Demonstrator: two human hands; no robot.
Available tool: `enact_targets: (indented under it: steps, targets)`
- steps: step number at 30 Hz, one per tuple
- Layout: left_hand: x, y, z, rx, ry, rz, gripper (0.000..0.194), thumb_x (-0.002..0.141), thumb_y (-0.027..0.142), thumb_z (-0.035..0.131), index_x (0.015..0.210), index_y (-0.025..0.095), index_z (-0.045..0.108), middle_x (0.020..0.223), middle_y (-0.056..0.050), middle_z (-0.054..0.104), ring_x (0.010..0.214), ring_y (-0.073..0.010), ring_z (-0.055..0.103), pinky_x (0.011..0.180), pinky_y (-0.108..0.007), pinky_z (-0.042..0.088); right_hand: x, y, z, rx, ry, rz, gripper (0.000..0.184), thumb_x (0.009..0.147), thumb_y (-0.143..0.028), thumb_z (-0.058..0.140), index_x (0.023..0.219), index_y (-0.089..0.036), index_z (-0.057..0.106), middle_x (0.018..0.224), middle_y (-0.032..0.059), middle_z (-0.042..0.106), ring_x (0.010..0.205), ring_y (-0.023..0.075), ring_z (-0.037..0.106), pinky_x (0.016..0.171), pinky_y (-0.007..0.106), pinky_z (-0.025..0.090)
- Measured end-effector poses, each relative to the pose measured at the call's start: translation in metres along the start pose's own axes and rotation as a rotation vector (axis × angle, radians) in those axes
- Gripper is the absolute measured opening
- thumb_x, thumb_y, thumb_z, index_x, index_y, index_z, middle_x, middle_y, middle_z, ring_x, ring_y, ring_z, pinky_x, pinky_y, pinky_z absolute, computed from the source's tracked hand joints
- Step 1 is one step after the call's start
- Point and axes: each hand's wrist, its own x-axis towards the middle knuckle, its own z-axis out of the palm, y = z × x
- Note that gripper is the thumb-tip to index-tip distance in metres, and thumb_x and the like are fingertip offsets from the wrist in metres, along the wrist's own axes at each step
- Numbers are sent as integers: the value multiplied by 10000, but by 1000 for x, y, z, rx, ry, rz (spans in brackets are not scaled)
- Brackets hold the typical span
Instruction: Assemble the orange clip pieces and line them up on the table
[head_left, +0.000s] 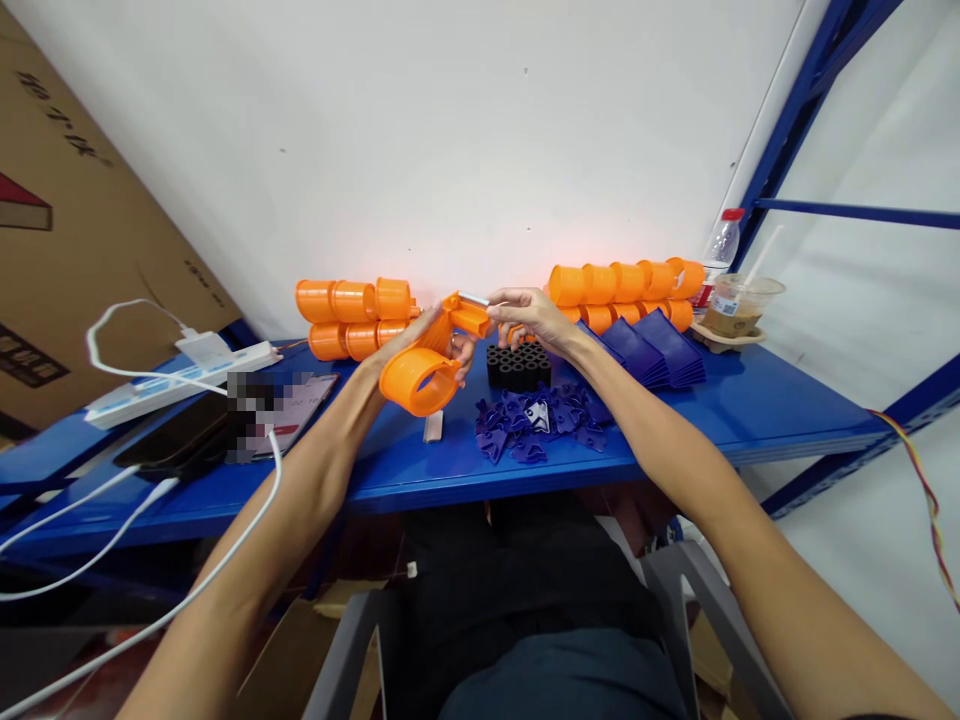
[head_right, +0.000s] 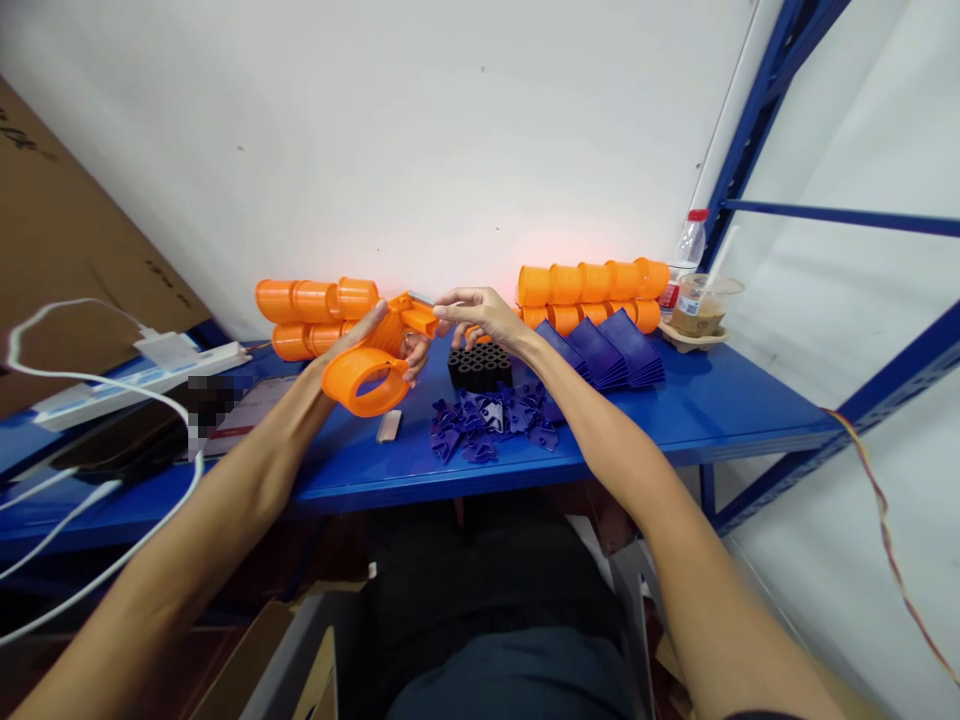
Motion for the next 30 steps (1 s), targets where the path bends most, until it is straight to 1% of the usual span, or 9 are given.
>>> enact_targets:
  steps: [4,8,10,13,15,19,22,26,30]
  targets:
    - [2,3,-6,26,14,-16,913,1095,576,-67,873,179,724,592,-121,589,512,-232,603,578,-369,571,-1,-3,4,-41,32,20,554,702,-634,965,901,-191,699,732,19,793,519,121,681,447,198,500]
    - [10,2,-19,55,4,82,762,1035,812,344,707,208,672,614,-119,621,542,-220,620,562,-339,571,-1,-3,8,-180,167,19,527,795,-643,921,952,-190,702,734,25,771,534,134,672,478,228,506]
    - [14,-1,-25,-25,67,147,693,991,826,482,722,217,675,620,-92,626,546,-208,629,552,-321,580,-2,-1,12,-346,299,-68,446,881,-592,872,1029,-200,719,772,19,762,608,147,695,575,248,544]
    - [18,-6,-28,-192,230,182,676,1025,793,454,778,206,681,656,-99,662,560,-201,661,555,-300,588,-9,2,25,-691,433,-261,262,1023,-428,733,1171,-213,734,918,37,778,815,187,742,816,307,592]
    - [19,-8,-26,-277,344,203,650,1065,750,423,854,200,697,682,-102,691,581,-204,687,572,-288,590,-14,4,35,-876,379,-379,278,1052,-310,647,1300,-203,711,1094,78,789,986,231,750,951,366,590]
    - [21,-11,-15,-352,501,349,514,1132,594,467,950,187,722,782,-78,749,656,-195,718,667,-286,617,-19,11,48,-1111,83,-606,502,983,-193,637,1484,-176,620,1474,160,676,1365,327,621,1148,480,544]
    - [23,-12,-9,-365,577,408,450,1143,513,515,918,185,726,789,-60,749,668,-177,703,692,-272,599,-17,19,47,-1205,-74,-686,680,933,-201,703,1588,-166,522,1619,198,562,1456,373,537,1224,573,495]
    - [27,-15,-5,-413,588,425,486,1173,485,451,913,170,715,815,-70,768,685,-173,715,734,-285,612,-13,30,45,-1242,-66,-667,854,943,-294,768,1692,-201,368,1659,218,497,1491,415,496,1227,663,474]
    - [39,-22,-3,-315,528,468,497,1050,674,637,972,188,702,837,-76,776,822,-239,777,813,-345,633,-14,29,53,-1307,1,-581,809,948,-259,750,1667,-138,401,1595,254,537,1456,437,516,1213,645,483]
